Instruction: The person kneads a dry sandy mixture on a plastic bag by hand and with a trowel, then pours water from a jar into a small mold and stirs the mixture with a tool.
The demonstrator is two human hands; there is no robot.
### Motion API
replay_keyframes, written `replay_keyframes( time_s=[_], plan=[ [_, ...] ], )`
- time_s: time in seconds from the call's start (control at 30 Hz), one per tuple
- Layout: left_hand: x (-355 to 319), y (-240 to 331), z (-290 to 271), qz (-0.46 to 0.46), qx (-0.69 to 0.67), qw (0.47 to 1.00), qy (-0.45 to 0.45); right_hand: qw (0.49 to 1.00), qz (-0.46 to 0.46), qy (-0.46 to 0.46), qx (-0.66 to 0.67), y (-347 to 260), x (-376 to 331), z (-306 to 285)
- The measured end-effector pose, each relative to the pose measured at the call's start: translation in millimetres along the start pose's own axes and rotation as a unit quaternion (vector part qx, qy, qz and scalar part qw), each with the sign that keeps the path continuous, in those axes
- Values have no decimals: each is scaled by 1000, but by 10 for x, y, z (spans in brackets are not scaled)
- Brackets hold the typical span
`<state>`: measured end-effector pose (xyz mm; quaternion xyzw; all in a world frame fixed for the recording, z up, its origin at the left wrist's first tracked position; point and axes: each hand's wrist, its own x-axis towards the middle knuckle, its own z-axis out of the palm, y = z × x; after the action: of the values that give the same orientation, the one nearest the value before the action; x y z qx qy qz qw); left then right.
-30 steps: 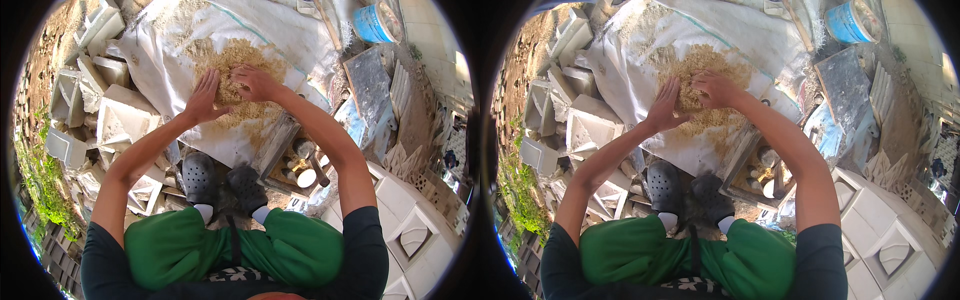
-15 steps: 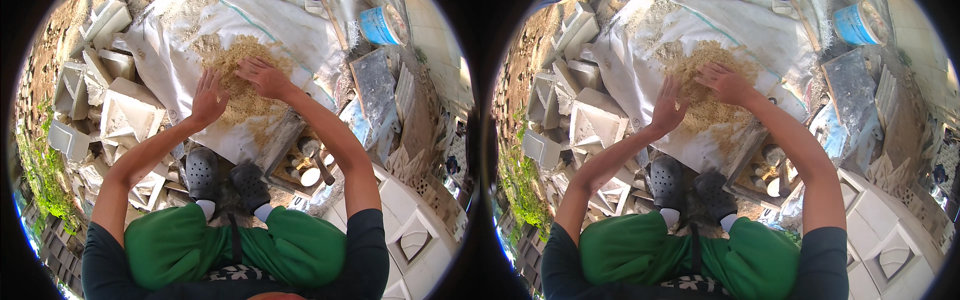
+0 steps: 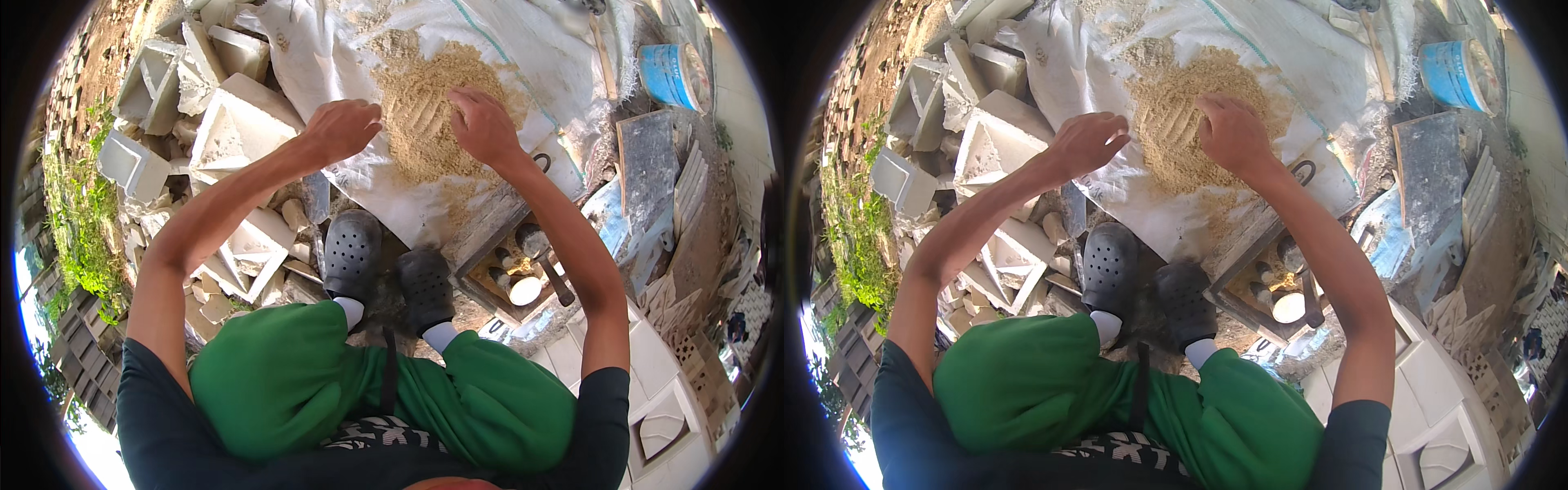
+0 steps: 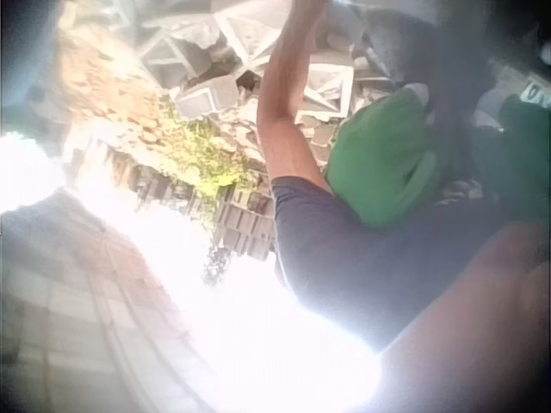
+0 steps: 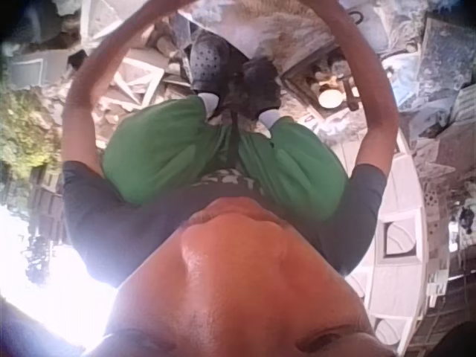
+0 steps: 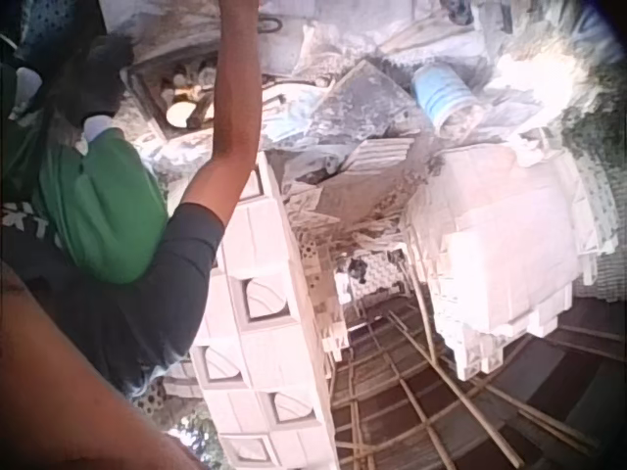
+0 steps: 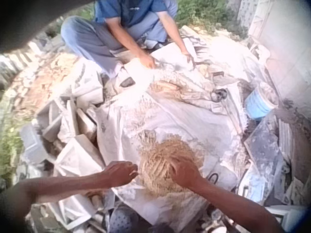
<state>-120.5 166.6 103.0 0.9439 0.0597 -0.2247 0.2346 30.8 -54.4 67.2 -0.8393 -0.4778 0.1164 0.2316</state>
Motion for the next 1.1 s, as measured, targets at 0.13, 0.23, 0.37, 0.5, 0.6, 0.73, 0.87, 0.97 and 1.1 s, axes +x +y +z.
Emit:
replay_keyframes(
  time_s=[0.13, 0.23, 0.37, 0.5, 0.6, 0.73, 0.87, 0.97, 1.1],
  plan=[
    [-911, -239, 208, -115, 56, 977, -169, 995, 17, -90, 49, -207, 52, -86],
    [-1114, -189, 558, -191, 39, 962, -189, 983, 37, -160, 78, -209, -38, -35],
    [-1096, -265, 852, -300, 22, 951, -78, 984, 5, -175, 26, -175, -159, 24],
    [-1207, -349, 864, -328, -16, 943, -50, 973, 22, -228, 30, -278, -227, -76],
    [-1378, -246, 503, -294, -48, 953, -59, 949, 68, -288, 109, -265, -287, -104],
    [-1607, -27, -91, -215, -56, 975, 23, 907, 78, -355, 213, -287, -300, -146],
    [-1219, 258, -907, -103, -186, 975, 70, 897, 23, -330, 293, -400, -225, -276],
    [-770, 313, -1065, -65, -284, 952, 98, 882, 1, -234, 409, -537, -52, -256],
    [164, 133, -570, -3, -453, 890, 59, 788, 143, -167, 575, -248, 56, -247]
  ],
)
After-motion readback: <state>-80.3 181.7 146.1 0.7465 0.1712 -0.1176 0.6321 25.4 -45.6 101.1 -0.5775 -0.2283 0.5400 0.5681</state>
